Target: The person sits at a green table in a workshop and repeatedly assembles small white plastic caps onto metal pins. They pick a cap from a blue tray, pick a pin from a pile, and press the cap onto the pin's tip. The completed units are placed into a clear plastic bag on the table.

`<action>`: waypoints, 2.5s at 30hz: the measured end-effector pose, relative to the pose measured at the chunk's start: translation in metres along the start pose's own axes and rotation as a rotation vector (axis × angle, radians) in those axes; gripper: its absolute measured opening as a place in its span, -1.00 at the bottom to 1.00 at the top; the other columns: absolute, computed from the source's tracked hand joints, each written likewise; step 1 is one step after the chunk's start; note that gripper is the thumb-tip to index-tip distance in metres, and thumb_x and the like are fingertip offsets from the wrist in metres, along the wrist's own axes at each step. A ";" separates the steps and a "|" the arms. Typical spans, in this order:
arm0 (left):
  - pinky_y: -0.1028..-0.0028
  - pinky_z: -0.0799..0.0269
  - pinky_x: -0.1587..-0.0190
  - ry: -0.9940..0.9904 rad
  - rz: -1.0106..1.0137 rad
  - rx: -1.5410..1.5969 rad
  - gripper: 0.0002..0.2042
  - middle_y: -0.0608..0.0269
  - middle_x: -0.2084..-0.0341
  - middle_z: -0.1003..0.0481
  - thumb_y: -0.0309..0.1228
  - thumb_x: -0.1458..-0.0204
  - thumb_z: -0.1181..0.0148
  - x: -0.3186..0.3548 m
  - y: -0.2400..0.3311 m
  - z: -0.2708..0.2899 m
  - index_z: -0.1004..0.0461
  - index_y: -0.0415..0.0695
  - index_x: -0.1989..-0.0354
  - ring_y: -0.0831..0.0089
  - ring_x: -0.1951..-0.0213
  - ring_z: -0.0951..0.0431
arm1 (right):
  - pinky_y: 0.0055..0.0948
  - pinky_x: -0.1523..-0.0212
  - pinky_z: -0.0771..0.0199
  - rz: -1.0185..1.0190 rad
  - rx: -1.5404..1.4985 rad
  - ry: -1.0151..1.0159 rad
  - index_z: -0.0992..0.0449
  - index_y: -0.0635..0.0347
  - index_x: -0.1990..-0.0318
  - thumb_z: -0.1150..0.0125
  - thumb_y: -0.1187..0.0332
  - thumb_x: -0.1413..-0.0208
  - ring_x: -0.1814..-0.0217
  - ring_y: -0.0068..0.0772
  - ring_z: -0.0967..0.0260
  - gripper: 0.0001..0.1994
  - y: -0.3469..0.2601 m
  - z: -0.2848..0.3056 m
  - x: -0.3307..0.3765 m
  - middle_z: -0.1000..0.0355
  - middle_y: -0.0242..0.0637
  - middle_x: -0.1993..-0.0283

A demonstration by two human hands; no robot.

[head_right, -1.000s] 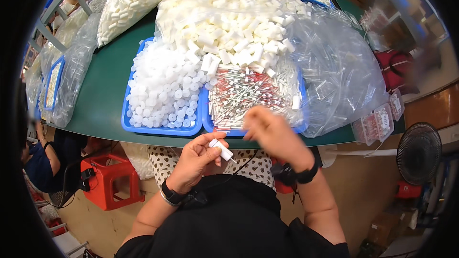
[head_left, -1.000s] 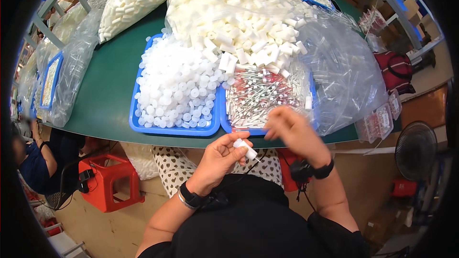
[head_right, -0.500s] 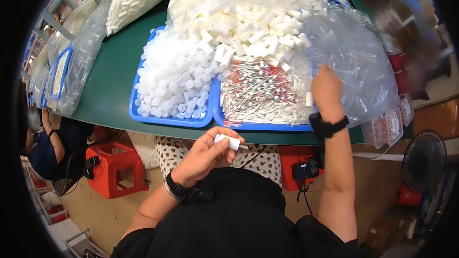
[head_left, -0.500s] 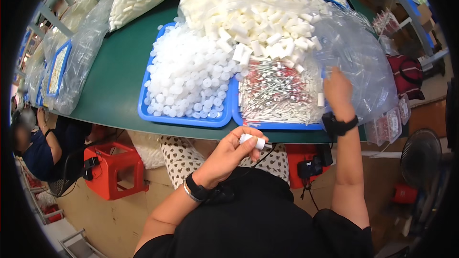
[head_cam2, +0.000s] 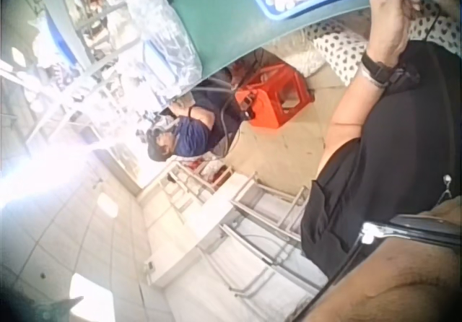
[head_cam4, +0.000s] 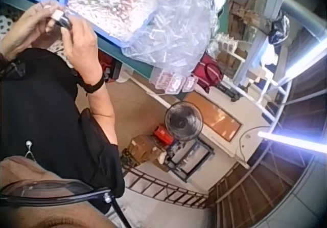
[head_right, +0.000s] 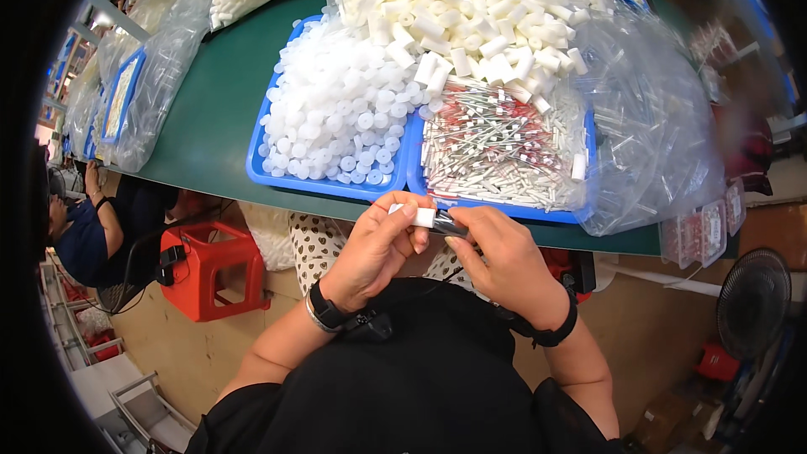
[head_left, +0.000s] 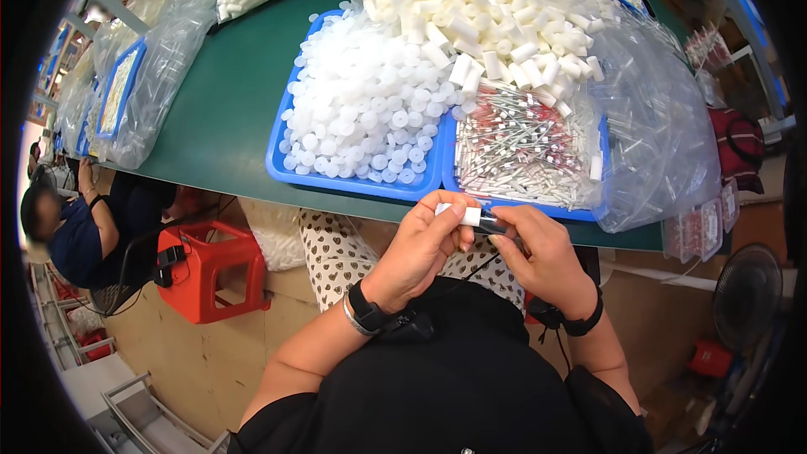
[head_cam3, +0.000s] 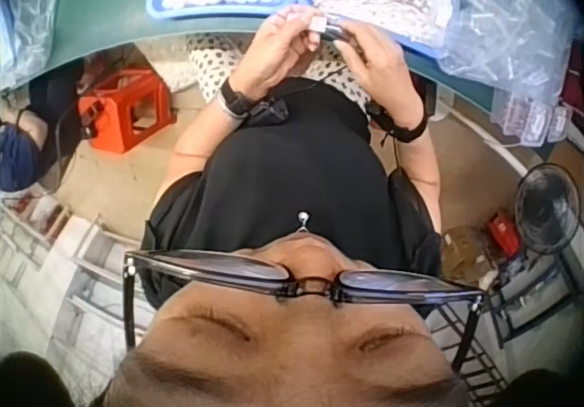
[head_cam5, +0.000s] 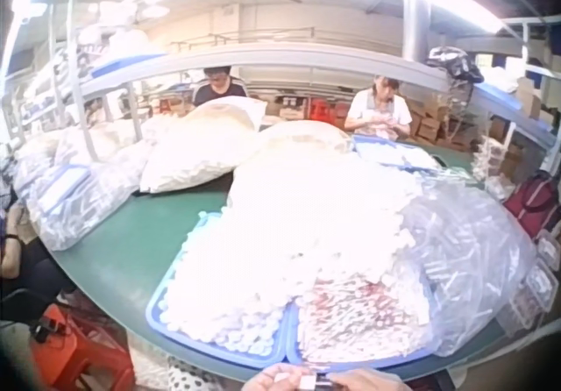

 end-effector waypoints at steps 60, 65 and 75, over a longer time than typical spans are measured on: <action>0.16 -0.10 -0.39 -0.109 0.054 0.290 -0.48 0.22 -0.39 -0.08 -0.05 -0.37 0.29 0.007 -0.028 0.005 -0.03 -0.01 -0.42 0.26 -0.39 -0.11 | -0.17 0.38 -0.47 0.106 0.144 0.193 -0.44 0.27 0.11 -0.23 0.44 -0.11 0.37 -0.04 -0.48 -0.79 0.003 -0.065 -0.009 -0.46 -0.11 0.30; 0.14 -0.10 -0.39 -0.087 0.092 0.206 -0.47 0.22 -0.40 -0.06 0.01 -0.35 0.32 0.006 -0.022 0.011 -0.07 -0.01 -0.38 0.17 -0.39 -0.11 | -0.18 0.44 -0.48 0.133 0.046 0.236 -0.41 0.32 0.09 -0.23 0.44 -0.12 0.38 -0.03 -0.49 -0.76 -0.002 -0.063 -0.012 -0.44 -0.10 0.23; 0.14 -0.19 -0.35 -0.044 0.000 0.248 -0.43 0.18 -0.34 -0.14 0.05 -0.34 0.34 0.008 -0.024 0.008 -0.08 -0.06 -0.36 0.14 -0.35 -0.17 | -0.26 0.43 -0.46 0.092 -0.003 0.289 -0.37 0.30 0.10 -0.13 0.42 -0.24 0.44 -0.05 -0.46 -0.83 -0.002 -0.081 -0.011 -0.47 -0.07 0.30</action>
Point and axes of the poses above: each hand's wrist, its own x-axis away from the middle knuckle, its own z-axis out of the back of the hand, y = z × x, the point moved 5 cm from there along -x, towards the middle knuckle
